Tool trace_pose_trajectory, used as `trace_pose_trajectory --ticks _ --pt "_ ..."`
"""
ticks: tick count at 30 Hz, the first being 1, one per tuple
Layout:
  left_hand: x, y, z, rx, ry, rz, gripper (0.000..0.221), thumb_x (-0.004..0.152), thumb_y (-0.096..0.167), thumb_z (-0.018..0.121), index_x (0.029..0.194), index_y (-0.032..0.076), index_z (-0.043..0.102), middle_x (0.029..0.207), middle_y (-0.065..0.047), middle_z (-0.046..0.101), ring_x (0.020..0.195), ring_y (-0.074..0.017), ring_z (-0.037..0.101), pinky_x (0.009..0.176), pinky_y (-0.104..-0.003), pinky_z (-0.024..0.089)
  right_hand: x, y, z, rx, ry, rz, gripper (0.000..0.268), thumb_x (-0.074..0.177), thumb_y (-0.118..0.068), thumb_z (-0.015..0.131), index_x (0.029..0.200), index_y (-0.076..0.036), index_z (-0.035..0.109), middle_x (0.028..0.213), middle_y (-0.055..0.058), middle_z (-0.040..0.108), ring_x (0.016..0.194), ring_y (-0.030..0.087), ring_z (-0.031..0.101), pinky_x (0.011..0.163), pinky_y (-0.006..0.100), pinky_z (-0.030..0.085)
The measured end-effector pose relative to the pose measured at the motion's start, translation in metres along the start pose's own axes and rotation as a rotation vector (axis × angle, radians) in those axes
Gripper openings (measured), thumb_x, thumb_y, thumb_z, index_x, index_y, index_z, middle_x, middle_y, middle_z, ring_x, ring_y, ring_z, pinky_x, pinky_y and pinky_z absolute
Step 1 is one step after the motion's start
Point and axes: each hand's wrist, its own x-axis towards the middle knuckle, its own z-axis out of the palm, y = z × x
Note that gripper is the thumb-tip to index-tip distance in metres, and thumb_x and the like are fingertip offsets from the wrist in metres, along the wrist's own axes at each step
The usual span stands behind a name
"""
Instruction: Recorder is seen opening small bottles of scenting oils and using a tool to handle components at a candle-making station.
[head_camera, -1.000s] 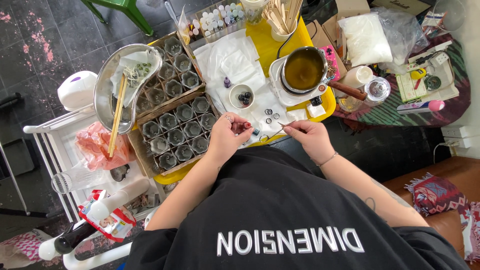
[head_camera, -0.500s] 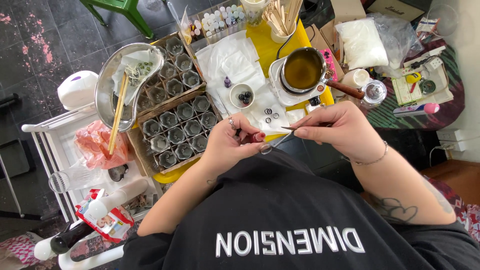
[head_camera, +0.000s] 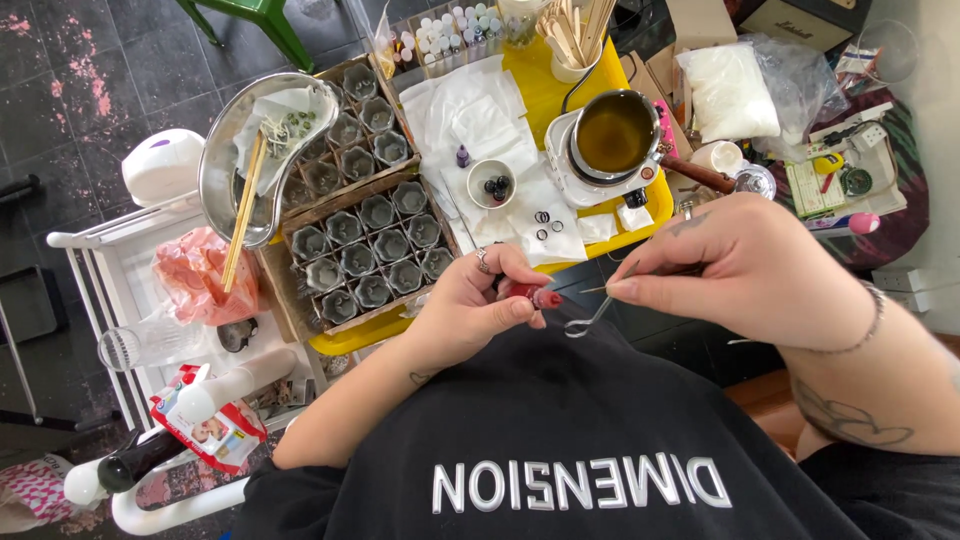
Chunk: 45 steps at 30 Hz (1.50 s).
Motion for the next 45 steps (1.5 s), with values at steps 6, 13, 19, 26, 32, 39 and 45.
trace_pose_trajectory --ticks 6,13,19,26,32,39,45 --pt "-0.001 -0.016 0.001 -0.389 0.001 -0.03 0.016 0.1 0.011 0.07 0.106 0.009 0.055 0.102 -0.004 0.06 0.089 -0.0102 0.059 0.071 -0.025 0.046 -0.001 -0.025 0.002 -0.307 0.005 -0.089 0.02 0.071 -0.027 0.083 0.086 -0.014 0.083 0.059 0.005 0.07 0.052 0.017 0.065 0.051 0.031 0.049" --pt "0.009 -0.015 0.007 -0.717 -0.044 -0.028 0.021 0.102 0.016 0.07 0.096 0.014 0.05 0.092 0.001 0.044 0.074 -0.0056 0.044 0.059 -0.017 0.034 0.003 -0.038 0.011 -0.38 0.055 -0.245 0.014 0.073 -0.025 0.08 0.078 -0.012 0.081 0.057 0.005 0.069 0.052 0.022 0.064 0.048 0.035 0.047" --pt "0.013 -0.019 0.007 -0.775 -0.001 -0.033 0.022 0.103 0.014 0.069 0.091 0.015 0.051 0.089 0.003 0.044 0.069 -0.003 0.043 0.056 -0.015 0.032 0.005 -0.043 0.018 -0.472 0.075 -0.278 0.014 0.076 -0.027 0.08 0.083 -0.015 0.082 0.054 0.004 0.066 0.051 0.022 0.064 0.048 0.036 0.047" --pt "0.01 -0.016 0.006 -0.712 0.158 0.0 0.022 0.1 0.009 0.067 0.089 0.016 0.05 0.085 0.005 0.047 0.074 -0.0039 0.049 0.055 -0.016 0.033 0.005 -0.04 0.022 -0.627 0.124 -0.423 0.014 0.08 -0.029 0.077 0.079 -0.015 0.08 0.058 0.001 0.068 0.053 0.021 0.063 0.061 0.037 0.05" --pt "0.01 -0.015 0.006 -0.675 0.147 0.032 0.022 0.101 0.006 0.065 0.09 0.016 0.049 0.085 0.004 0.048 0.074 -0.0039 0.052 0.053 -0.017 0.032 0.01 -0.041 0.026 -0.654 0.132 -0.444 0.014 0.081 -0.028 0.077 0.079 -0.015 0.08 0.061 0.0 0.07 0.055 0.02 0.064 0.065 0.037 0.051" --pt "0.009 -0.019 0.0 -0.675 0.158 0.053 0.021 0.102 0.005 0.063 0.091 0.015 0.049 0.085 0.004 0.048 0.073 -0.0046 0.052 0.054 -0.018 0.032 0.013 -0.039 0.024 -0.658 0.116 -0.405 0.014 0.078 -0.029 0.078 0.078 -0.016 0.081 0.057 0.001 0.069 0.051 0.024 0.061 0.063 0.039 0.05" --pt "0.014 -0.025 -0.022 -0.706 0.24 0.051 0.021 0.099 0.004 0.061 0.086 0.015 0.05 0.082 0.003 0.047 0.075 -0.0069 0.045 0.055 -0.018 0.032 0.015 0.024 0.024 -0.376 0.097 0.174 0.023 0.081 -0.032 0.077 0.086 -0.01 0.08 0.055 0.007 0.063 0.05 0.022 0.058 0.05 0.034 0.045"
